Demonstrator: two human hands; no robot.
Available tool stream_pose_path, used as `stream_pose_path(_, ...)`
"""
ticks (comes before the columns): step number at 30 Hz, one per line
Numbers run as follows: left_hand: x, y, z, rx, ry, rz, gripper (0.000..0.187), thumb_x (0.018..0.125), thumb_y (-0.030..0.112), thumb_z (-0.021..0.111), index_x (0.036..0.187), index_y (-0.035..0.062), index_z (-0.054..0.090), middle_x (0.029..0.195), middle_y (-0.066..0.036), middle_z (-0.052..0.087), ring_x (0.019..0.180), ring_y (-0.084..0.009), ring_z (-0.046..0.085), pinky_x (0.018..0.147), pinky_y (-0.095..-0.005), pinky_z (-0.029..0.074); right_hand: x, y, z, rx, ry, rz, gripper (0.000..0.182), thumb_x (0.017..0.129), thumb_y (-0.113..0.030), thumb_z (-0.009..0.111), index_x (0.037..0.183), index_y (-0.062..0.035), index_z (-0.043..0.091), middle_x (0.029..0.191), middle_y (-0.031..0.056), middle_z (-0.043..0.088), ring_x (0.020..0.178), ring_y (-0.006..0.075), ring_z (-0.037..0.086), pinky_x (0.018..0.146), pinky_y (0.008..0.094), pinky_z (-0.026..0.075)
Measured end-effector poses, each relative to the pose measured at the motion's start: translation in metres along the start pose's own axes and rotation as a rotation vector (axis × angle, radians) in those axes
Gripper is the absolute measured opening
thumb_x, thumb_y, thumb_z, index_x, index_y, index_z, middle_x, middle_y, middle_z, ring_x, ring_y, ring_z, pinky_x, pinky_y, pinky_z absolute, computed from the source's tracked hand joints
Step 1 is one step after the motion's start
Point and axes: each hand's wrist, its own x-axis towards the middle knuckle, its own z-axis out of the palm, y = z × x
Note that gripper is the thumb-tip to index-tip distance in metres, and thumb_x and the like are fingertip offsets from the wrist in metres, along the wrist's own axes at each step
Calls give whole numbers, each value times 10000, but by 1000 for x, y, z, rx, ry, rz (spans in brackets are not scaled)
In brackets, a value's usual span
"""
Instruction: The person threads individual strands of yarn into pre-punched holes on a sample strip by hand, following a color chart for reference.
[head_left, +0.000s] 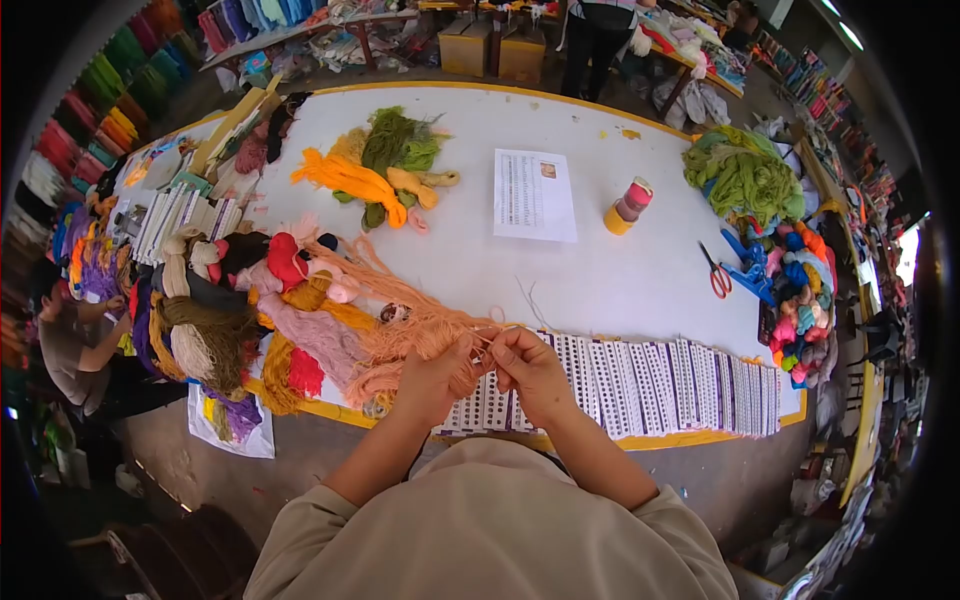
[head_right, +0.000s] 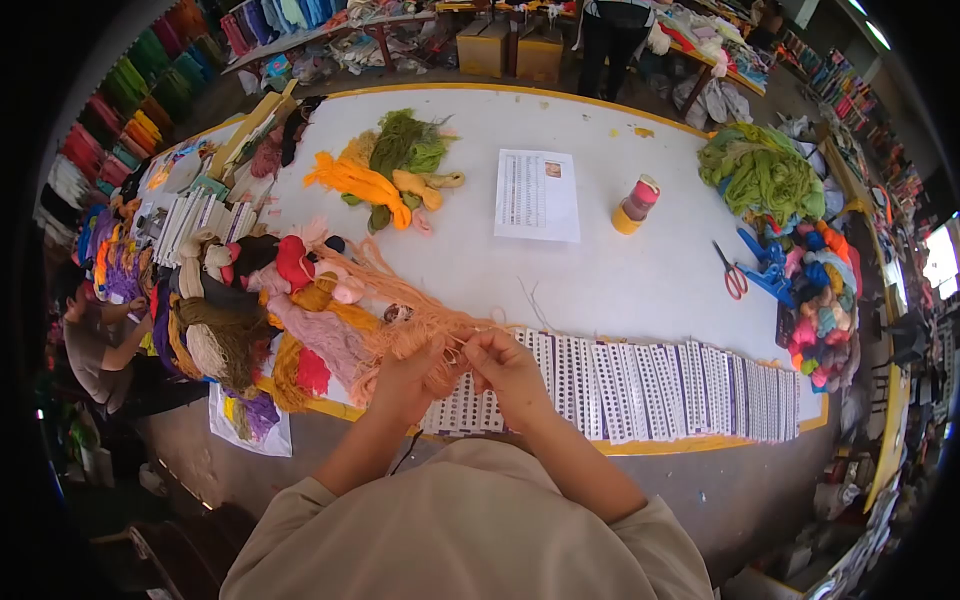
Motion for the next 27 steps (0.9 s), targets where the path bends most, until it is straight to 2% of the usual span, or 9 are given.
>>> stream_pose_path(7, 5, -13, -14, 11, -112, -73, 293, 962, 168, 544, 1170, -38, 562, 1198, -142, 594, 1099, -222, 568, 920, -395, 500, -9, 1, 10, -305, 28, -152, 127, 937, -202, 599, 966, -79, 594, 953, -13, 644, 664, 46, 516, 577, 206, 450)
stream_pose_path(8, 3, -13, -15, -3, -87, -70, 321, 973, 205, 524, 1172, -44, 561, 1204, -142, 590, 1100, -225, 567, 927, -395, 498, -9, 0, 9, -305, 30, -156, 127, 937, -202, 599, 966, -79, 594, 953, -13, 644, 664, 46, 516, 577, 206, 450)
stream_pose_path(10, 3, -10, -12, -16, -63, -66, 352, 984, 241, 504, 1175, -49, 560, 1211, -142, 585, 1101, -229, 566, 934, -395, 496, -12, -8, 8, 86, 104, 11, 142, 952, -221, 575, 985, -84, 590, 936, -14, 639, 668, 44, 518, 582, 205, 450)
stream_pose_path(11, 3, -8, -9, -68, -87, -82, 390, 994, 285, 472, 1177, -47, 565, 1214, -142, 583, 1103, -233, 565, 943, -397, 492, -12, -10, 5, 119, 103, 18, 140, 954, -227, 573, 978, -90, 587, 915, -17, 632, 659, 45, 512, 583, 202, 449)
stream_pose_path(16, 6, -16, -7, -27, -111, -44, 477, 1018, 370, 383, 1185, -32, 578, 1204, -125, 586, 1094, -204, 565, 956, -354, 472, -11, -9, 3, -53, 86, -30, 138, 930, -204, 608, 1002, -86, 611, 886, -24, 634, 706, 50, 540, 610, 205, 444)
stream_pose_path(19, 11, -22, -17, 64, -232, -181, 451, 1021, 342, 398, 1234, -22, 559, 1202, -100, 585, 1083, -173, 562, 955, -305, 449, -12, -8, 8, -111, 91, -54, 135, 900, -183, 646, 988, -81, 637, 882, -31, 632, 756, 54, 557, 634, 210, 451)
stream_pose_path(21, -4, -13, 17, 263, -9, -74, 481, 1001, 379, 439, 1261, -13, 538, 889, 33, 599, 625, 13, 435, 511, -146, 276, -12, -7, 8, -82, 102, -47, 133, 881, -173, 670, 972, -77, 650, 891, -34, 630, 783, 56, 563, 644, 215, 458)
stream_pose_path(25, -1, -15, 19, 234, -42, 1, 469, 985, 358, 488, 1258, -19, 550, 826, 47, 594, 542, 17, 372, 467, -148, 238, -11, -6, 5, -86, 93, -52, 99, 888, -158, 642, 962, -92, 650, 842, -38, 630, 768, 48, 558, 650, 208, 451)
stream_pose_path(27, -1, -14, 20, 205, -37, -23, 461, 987, 342, 490, 1267, -19, 545, 876, 28, 609, 602, 11, 432, 494, -144, 276, -11, -7, 4, -64, 97, -44, 95, 887, -157, 640, 958, -95, 649, 849, -38, 629, 765, 46, 556, 648, 209, 453)
